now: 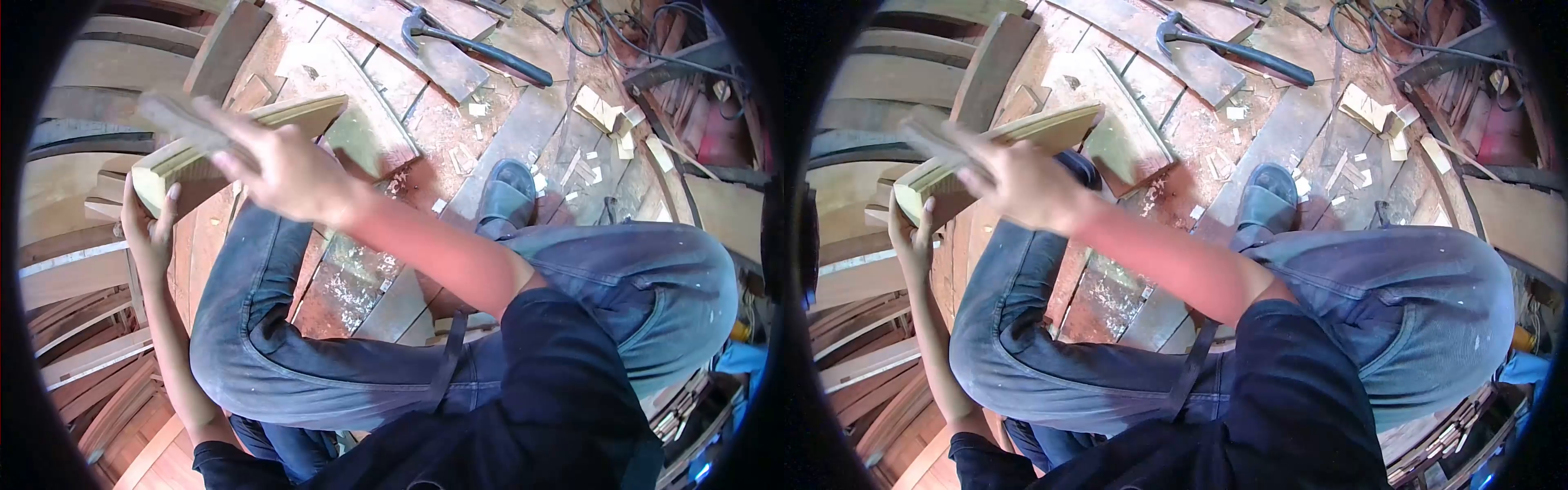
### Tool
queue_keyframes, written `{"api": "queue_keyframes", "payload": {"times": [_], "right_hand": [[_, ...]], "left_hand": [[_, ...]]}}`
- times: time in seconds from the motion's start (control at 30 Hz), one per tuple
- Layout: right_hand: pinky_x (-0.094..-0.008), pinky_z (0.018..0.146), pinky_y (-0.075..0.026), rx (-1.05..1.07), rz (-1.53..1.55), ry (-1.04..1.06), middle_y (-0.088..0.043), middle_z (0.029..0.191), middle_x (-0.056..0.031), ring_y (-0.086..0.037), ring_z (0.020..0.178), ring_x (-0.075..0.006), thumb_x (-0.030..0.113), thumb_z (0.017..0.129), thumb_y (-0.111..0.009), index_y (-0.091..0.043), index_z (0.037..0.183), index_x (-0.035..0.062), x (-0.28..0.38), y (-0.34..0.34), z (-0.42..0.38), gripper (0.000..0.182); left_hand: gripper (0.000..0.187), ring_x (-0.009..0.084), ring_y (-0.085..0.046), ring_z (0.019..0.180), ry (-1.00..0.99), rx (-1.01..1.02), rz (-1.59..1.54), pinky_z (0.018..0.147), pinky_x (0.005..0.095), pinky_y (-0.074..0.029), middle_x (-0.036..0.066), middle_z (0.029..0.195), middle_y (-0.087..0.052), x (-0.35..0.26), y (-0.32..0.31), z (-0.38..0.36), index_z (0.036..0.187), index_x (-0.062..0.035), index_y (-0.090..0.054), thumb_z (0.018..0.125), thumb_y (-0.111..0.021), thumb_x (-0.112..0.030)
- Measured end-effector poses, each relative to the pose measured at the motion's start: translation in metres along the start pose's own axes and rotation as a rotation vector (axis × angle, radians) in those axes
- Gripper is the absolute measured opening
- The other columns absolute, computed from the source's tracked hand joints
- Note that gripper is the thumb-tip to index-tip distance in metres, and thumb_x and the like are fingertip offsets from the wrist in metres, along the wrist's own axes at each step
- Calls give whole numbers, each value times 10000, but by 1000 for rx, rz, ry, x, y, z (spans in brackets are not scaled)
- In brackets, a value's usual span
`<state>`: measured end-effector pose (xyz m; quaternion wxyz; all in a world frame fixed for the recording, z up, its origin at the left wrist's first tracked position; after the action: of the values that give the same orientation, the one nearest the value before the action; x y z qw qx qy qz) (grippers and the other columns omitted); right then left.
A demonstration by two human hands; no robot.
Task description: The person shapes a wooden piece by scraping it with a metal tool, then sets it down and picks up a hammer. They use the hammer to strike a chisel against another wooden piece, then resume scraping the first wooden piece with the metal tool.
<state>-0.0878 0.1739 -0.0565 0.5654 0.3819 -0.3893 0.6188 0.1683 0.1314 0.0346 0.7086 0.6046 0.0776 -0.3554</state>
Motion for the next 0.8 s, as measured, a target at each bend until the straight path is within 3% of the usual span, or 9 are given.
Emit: {"api": "queue_keyframes", "payload": {"times": [0.07, 0.13, 0.23, 0.3, 0.4, 0.57, 0.67, 0.77, 0.8], "right_hand": [[-354, 491, -540, 48, -12, -307, -518, 491, -52, -513, 414, -126, 374, 1074, -463, -276, 1610, 163, -38, 15, -10, 605], [-340, 411, -402, -8, -238, -485, -448, 496, 7, -424, 411, -93, 383, 1083, -429, -277, 1614, 183, -109, 31, -28, 588], [-368, 488, -488, -73, -392, -438, -687, 757, -168, -593, 566, -213, 341, 1056, -476, -270, 1608, 264, -130, 50, -28, 594], [-446, 589, -578, 60, -43, -582, -715, 852, -269, -724, 671, -318, 272, 1028, -529, -259, 1606, 295, -85, 45, -29, 638], [-416, 577, -596, 37, -76, -95, -698, 736, -229, -704, 589, -302, 241, 1019, -546, -268, 1605, 204, 4, 8, -11, 650], [-404, 498, -575, 131, -143, 124, -609, 547, -129, -632, 451, -219, 242, 1027, -562, -330, 1579, 125, 24, 0, -4, 610], [-402, 451, -534, 224, -166, -262, -576, 510, -102, -591, 408, -219, 332, 1063, -487, -261, 1605, 150, -27, 24, -4, 615], [-447, 1022, -505, 140, -347, -616, -646, 1266, -271, -669, 1131, -372, 354, 1057, -477, -261, 1604, 224, -121, 59, -15, 603], [-444, 1006, -514, 105, -391, -591, -647, 1268, -269, -662, 1141, -390, 359, 1051, -487, -273, 1600, 217, -125, 69, -14, 606]], "left_hand": [[621, 145, -599, 1101, 24, -66, 14, 954, 275, -481, 124, 1264, -618, 19, 7, -4, 1452, 77, -407, 945, -730, -78], [606, 133, -594, 1050, -21, -90, -17, 917, 264, -483, 107, 1217, -622, 26, 7, -7, 1435, 74, -429, 939, -738, -87], [563, 137, -608, 1053, -28, 78, 105, 919, 272, -491, 106, 1171, -650, -4, 2, -2, 1376, 67, -480, 911, -761, -81], [563, 137, -611, 1060, -80, 16, 69, 922, 271, -491, 106, 1180, -650, 2, 0, 1, 1381, 71, -476, 916, -756, -80], [580, 138, -606, 1093, -6, 2, -4, 951, 272, -485, 108, 1221, -640, 7, 3, 2, 1419, 75, -440, 935, -730, -62], [604, 139, -584, 1134, 28, 38, -56, 970, 285, -481, 119, 1274, -612, 12, 6, -7, 1449, 74, -412, 947, -718, -65], [614, 142, -584, 1133, 25, -61, 13, 976, 289, -478, 118, 1266, -614, 31, 13, -10, 1454, 75, -406, 949, -721, -75], [628, 142, -598, 1092, 7, -41, 52, 965, 282, -477, 111, 1248, -618, 35, 15, -11, 1456, 75, -406, 946, -731, -91], [629, 142, -600, 1085, -5, -25, 70, 961, 280, -476, 110, 1244, -619, 32, 12, -11, 1457, 75, -406, 946, -732, -92]]}}
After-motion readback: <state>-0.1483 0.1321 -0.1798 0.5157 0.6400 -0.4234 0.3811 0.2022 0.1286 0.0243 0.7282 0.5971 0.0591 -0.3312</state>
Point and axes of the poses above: each hand's wrist, its own z-axis towards the middle knuckle, its own y-axis out of the back of the hand, x = y × z, the point moved 2 cm from there along z, towards the middle knuckle
